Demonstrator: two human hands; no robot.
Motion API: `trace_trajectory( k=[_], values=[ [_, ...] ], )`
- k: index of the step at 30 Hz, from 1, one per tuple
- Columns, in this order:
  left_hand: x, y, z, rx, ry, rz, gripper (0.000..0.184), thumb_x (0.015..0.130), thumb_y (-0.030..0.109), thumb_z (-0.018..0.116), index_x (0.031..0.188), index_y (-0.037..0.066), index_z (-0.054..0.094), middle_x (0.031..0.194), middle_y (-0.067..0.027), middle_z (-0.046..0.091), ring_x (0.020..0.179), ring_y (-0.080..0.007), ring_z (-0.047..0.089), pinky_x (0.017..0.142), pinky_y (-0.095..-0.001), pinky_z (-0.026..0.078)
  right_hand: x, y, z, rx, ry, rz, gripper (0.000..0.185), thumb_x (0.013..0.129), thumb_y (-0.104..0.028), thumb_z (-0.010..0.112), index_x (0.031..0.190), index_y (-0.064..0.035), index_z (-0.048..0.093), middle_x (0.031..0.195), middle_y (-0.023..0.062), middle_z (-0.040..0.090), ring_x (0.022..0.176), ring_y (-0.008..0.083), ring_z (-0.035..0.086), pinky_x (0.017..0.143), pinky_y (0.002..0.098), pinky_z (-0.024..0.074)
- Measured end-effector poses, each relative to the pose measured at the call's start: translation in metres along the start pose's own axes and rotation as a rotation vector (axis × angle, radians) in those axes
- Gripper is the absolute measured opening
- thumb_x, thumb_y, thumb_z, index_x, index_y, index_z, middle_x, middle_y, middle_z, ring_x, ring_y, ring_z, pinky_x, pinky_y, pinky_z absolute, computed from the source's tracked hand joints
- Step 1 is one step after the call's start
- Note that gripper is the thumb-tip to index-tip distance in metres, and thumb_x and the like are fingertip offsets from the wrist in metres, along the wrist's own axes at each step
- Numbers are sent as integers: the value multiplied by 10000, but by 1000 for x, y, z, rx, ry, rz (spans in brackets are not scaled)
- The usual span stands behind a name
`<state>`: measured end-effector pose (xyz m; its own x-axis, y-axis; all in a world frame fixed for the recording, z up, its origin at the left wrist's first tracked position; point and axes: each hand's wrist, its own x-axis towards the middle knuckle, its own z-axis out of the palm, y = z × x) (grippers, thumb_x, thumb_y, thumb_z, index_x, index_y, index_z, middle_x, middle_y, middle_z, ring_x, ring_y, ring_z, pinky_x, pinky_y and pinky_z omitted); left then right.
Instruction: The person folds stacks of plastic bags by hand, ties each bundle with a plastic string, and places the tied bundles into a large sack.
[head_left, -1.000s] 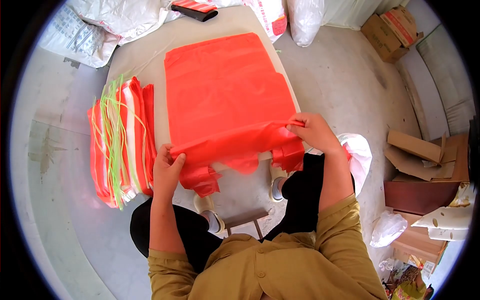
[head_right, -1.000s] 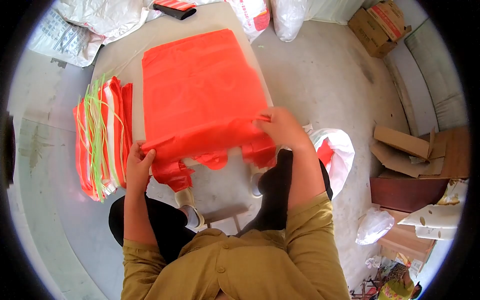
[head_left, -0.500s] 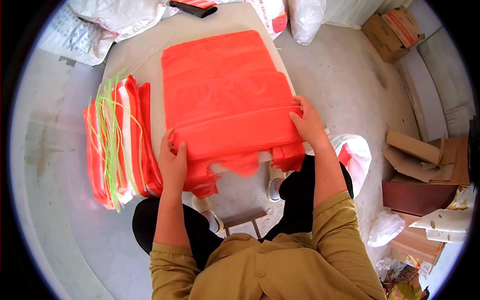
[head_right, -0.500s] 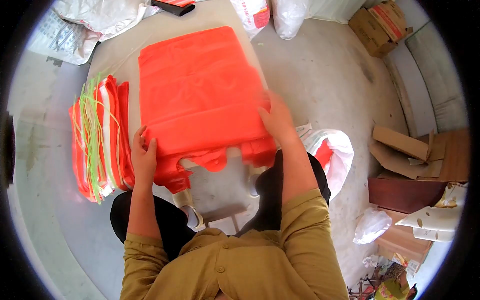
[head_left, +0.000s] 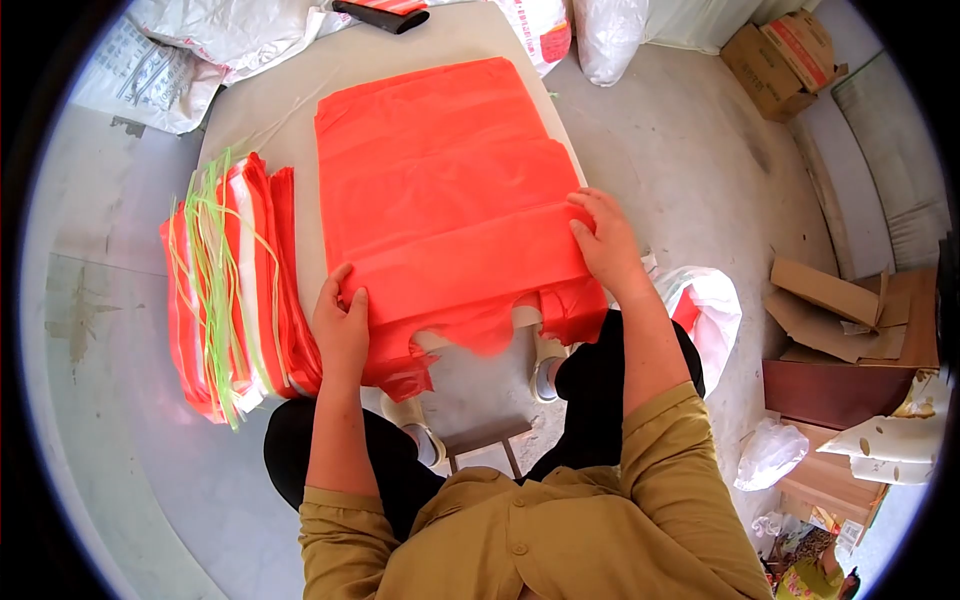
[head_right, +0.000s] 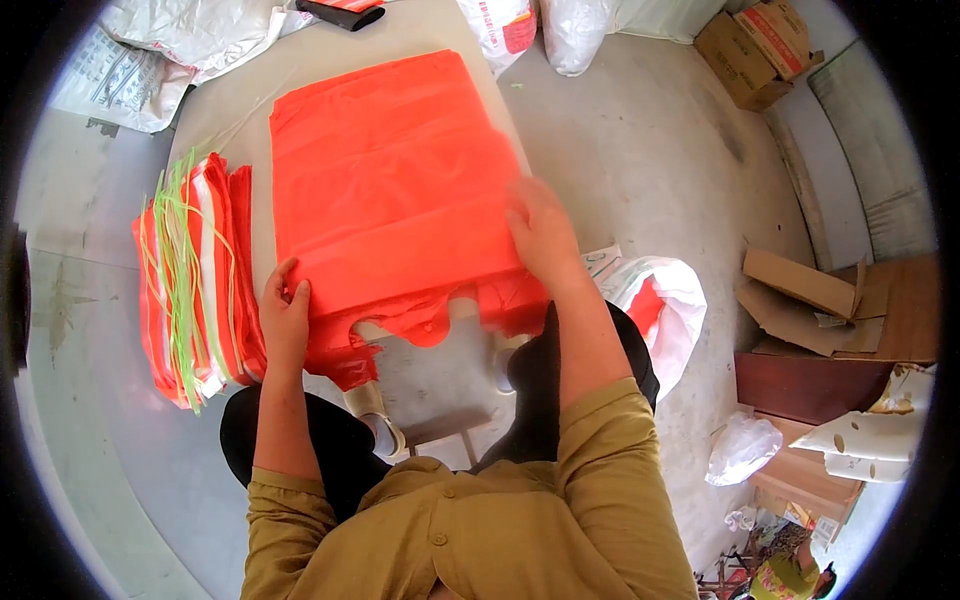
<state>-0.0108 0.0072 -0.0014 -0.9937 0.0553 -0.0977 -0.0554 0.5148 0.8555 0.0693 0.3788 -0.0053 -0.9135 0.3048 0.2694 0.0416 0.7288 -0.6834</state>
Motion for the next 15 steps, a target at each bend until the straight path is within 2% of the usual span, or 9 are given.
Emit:
trace_trajectory(
  k=[2,5,8,9,11,14,15],
  values=[
    [1,-5,1,-22,11,54,392,988,82,633,1373,13,616,1320,-153,661,1203,-224,622,1035,-319,481,-3,5,3,-107,-28,-19,383,937,-84,637,1313,-18,630,1420,187,579,1328,373,533,1117,425,437],
    [2,-11,3,-19,83,139,384,975,72,646,1356,25,636,1061,-48,667,797,-109,531,762,-249,479,-2,-12,1,-232,-74,-72,420,948,-129,657,1357,-46,617,1498,153,530,1397,348,475,1153,430,402],
    [0,-8,2,-22,73,106,391,989,74,625,1377,26,622,1113,-64,675,810,-109,528,780,-248,485,-6,-26,4,-328,-250,-232,500,947,-213,678,1417,-68,585,1566,132,474,1476,345,387,1213,454,325],
    [-2,-4,1,-45,55,81,394,1000,89,616,1390,33,613,1210,-85,656,959,-149,551,875,-275,476,-8,-28,6,-357,-327,-299,531,945,-243,685,1437,-76,573,1587,124,454,1500,344,357,1232,463,297],
    [-4,3,-2,-93,16,34,400,1023,119,597,1417,46,596,1404,-125,620,1256,-227,599,1065,-331,459,-11,-29,10,-392,-325,-269,579,936,-291,693,1463,-93,554,1609,120,428,1511,351,341,1249,473,260],
    [-2,-14,-1,-120,55,126,402,993,46,605,1394,56,604,1333,-109,614,1071,-159,617,925,-280,504,-10,-42,1,-384,-339,-262,617,912,-293,721,1475,-110,549,1615,112,424,1515,345,338,1250,481,262],
    [-3,-15,-4,-127,31,91,406,972,43,627,1377,58,611,1368,-117,584,1112,-184,618,942,-295,505,-9,-48,-4,-370,-345,-264,624,902,-282,733,1475,-114,551,1613,109,429,1514,340,340,1246,483,272]
  ],
)
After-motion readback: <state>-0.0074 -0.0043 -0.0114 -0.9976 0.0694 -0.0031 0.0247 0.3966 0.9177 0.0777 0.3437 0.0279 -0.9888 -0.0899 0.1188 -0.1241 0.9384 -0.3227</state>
